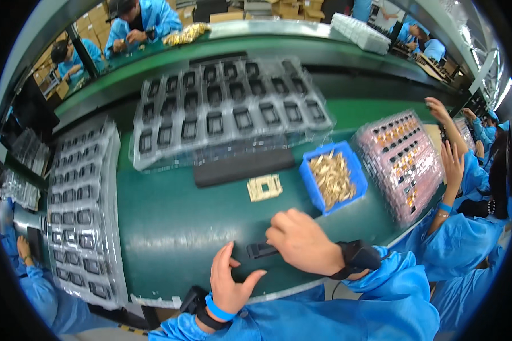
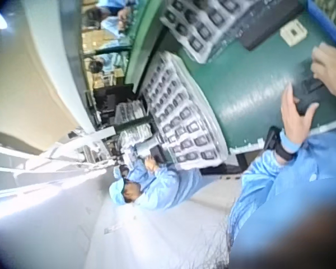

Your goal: Assembling small electronic components into plastic housings on a production line.

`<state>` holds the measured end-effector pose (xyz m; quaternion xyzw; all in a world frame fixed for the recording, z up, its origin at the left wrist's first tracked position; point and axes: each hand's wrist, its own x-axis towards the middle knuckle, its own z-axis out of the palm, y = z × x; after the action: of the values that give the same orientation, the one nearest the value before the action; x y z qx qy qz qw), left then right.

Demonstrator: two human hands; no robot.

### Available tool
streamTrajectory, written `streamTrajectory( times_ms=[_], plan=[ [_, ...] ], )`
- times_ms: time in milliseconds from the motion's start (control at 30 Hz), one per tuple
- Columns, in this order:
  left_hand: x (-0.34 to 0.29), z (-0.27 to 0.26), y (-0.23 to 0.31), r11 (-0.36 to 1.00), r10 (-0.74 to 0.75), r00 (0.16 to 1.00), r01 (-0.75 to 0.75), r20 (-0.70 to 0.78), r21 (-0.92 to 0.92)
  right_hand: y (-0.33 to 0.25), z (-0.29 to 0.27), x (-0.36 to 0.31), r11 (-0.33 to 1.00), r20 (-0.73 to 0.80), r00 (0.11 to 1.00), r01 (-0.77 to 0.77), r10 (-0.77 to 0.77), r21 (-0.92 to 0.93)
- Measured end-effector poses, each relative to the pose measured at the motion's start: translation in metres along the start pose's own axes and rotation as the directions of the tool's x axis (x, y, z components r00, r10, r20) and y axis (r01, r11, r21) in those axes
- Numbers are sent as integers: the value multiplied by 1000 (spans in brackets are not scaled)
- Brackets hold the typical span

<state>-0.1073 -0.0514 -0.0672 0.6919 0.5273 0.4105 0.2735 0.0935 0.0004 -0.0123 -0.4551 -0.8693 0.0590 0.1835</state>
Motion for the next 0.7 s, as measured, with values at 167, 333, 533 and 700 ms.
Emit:
streamTrajectory(
  times_ms=[167, 333, 533, 700],
  plan=[
    [8, 0, -14, 991, 129, 988, -130, 85, 12, 86, -67, 86, 954, -387, 900, -268, 199, -134],
    [11, -1, 0, 990, 140, 987, -141, 79, 6, 207, -84, 165, 786, -407, 705, -616, 581, 55],
    [11, 8, -7, 988, 134, 986, -140, 96, 62, 295, -34, 242, 614, -512, 565, -784, 647, -89],
    [9, 11, -9, 989, 125, 989, -131, 78, 75, 318, -3, 273, 644, -502, 636, -742, 586, -188]
  ],
)
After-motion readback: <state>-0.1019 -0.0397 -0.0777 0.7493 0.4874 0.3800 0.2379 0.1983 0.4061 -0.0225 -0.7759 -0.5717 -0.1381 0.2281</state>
